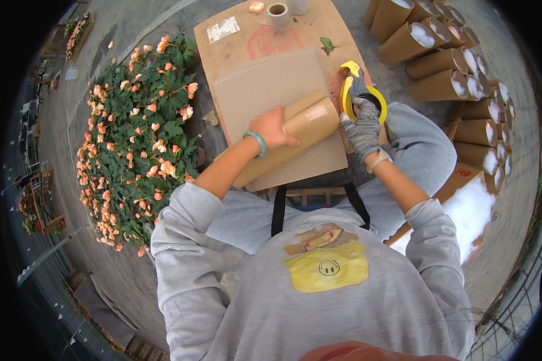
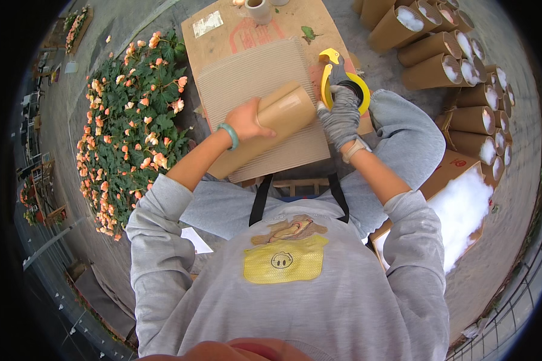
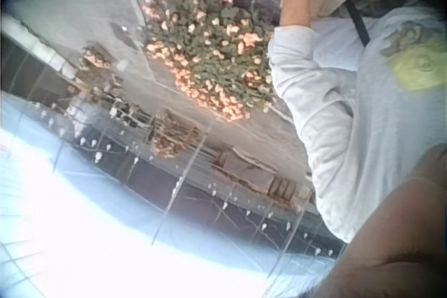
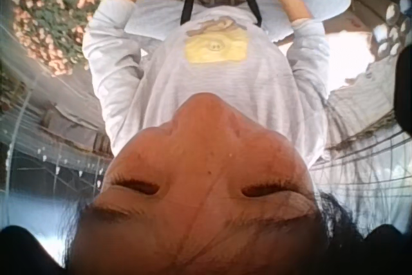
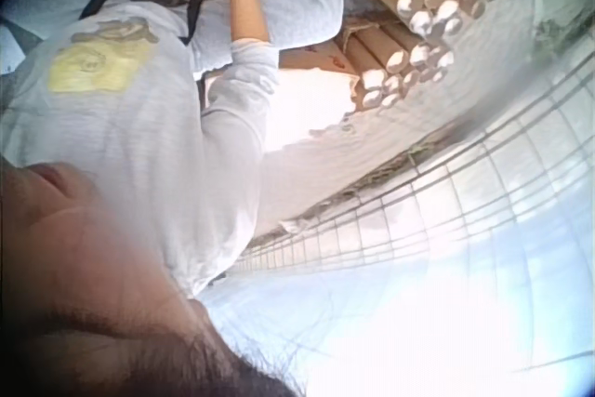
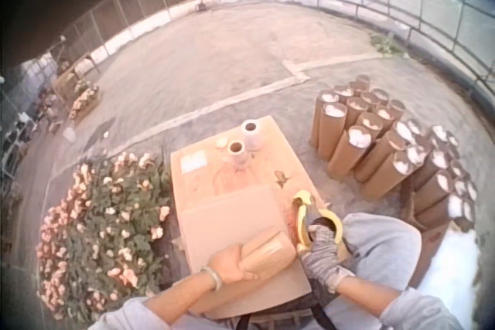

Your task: The person sits on the floor and repeatedly wraps artificial flowers with cotton and cardboard, then seals each bundle with a handheld tape dispenser. The wrapped bundles are placed into a nearby box.

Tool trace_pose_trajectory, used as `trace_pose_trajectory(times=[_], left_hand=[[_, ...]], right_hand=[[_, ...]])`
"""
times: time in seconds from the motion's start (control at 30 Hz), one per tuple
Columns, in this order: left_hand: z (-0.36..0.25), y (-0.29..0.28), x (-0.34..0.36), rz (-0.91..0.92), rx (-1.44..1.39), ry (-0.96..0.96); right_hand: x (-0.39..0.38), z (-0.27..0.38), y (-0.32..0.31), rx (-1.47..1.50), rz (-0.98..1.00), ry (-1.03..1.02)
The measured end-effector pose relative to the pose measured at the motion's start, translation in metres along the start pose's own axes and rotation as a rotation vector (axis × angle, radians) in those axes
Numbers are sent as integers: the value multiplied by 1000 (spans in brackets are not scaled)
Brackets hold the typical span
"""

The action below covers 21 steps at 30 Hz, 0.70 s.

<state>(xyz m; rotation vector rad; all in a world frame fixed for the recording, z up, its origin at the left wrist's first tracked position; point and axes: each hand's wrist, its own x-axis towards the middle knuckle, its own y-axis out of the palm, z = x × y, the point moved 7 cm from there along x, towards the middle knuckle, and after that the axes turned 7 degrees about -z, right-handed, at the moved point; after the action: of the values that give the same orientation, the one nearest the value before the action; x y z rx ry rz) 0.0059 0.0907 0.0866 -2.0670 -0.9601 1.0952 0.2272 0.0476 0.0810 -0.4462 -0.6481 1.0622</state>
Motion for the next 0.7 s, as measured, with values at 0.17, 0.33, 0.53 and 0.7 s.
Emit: trace_pose_trajectory(times=[0.17,0.33,0.53,0.7], left_hand=[[1,-30,13,-227,156,35],[3,-14,-5,-390,258,51],[2,-2,-7,-414,296,15],[3,-3,-7,-411,265,48]], right_hand=[[4,-47,28,-636,451,-71],[20,-50,25,-624,418,-191],[62,-20,-9,414,532,689],[65,86,-37,987,643,577]])
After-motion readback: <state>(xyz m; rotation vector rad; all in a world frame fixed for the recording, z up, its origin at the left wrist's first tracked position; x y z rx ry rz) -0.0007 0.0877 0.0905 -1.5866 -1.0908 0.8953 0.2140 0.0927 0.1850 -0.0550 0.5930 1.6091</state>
